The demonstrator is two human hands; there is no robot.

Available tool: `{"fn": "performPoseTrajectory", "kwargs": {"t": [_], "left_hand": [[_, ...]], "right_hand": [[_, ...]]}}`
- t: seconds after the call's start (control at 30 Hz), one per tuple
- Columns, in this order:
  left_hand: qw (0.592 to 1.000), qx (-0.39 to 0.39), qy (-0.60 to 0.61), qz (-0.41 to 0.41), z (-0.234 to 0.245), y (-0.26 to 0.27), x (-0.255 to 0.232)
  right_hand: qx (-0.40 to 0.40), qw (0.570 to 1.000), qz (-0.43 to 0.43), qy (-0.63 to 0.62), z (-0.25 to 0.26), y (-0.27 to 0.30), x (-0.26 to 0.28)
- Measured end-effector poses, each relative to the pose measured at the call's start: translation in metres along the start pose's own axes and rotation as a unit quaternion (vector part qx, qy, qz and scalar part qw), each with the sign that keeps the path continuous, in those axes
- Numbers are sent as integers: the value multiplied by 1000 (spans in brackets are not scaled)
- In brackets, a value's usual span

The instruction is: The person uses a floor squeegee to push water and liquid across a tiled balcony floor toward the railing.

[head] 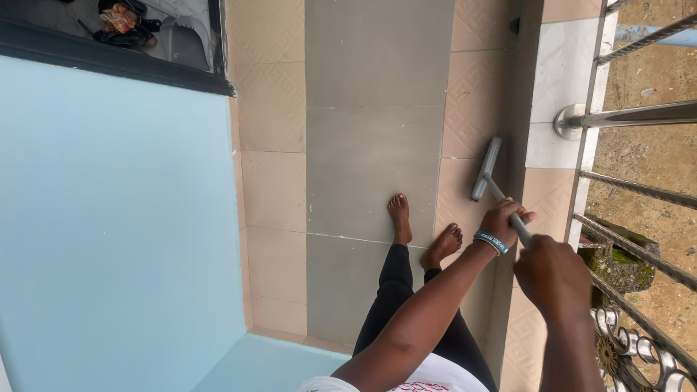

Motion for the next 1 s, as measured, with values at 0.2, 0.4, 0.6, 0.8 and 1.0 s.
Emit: {"fn": "performPoseTrajectory", "kwargs": {"t": [0.2, 0.4, 0.6, 0.8, 1.0], "left_hand": [[998, -41, -35, -41, 64, -7, 16], [997, -43, -48, -38, 65, -36, 8], [995, 11, 18, -99, 32, -34, 15], [997, -56, 31, -30, 49, -22, 34], [995, 28, 37, -85, 32, -23, 31]], "right_hand": [[-58, 984, 163, -43, -27, -23, 51], [-111, 978, 170, -50, -7, -14, 42], [-119, 977, 172, 31, -45, -22, 63], [-132, 963, 229, 49, -44, -13, 70], [-145, 969, 195, 40, -36, -1, 69]]}}
Point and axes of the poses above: each hand's wrist, its own y-axis away from the middle knuckle, its own z-axis out of the back of the hand, x = y × z, the point moved 7 cm from there along -y, towards the middle knuckle, and after that the axes turned 3 degrees about x, right-handed, at the moved point
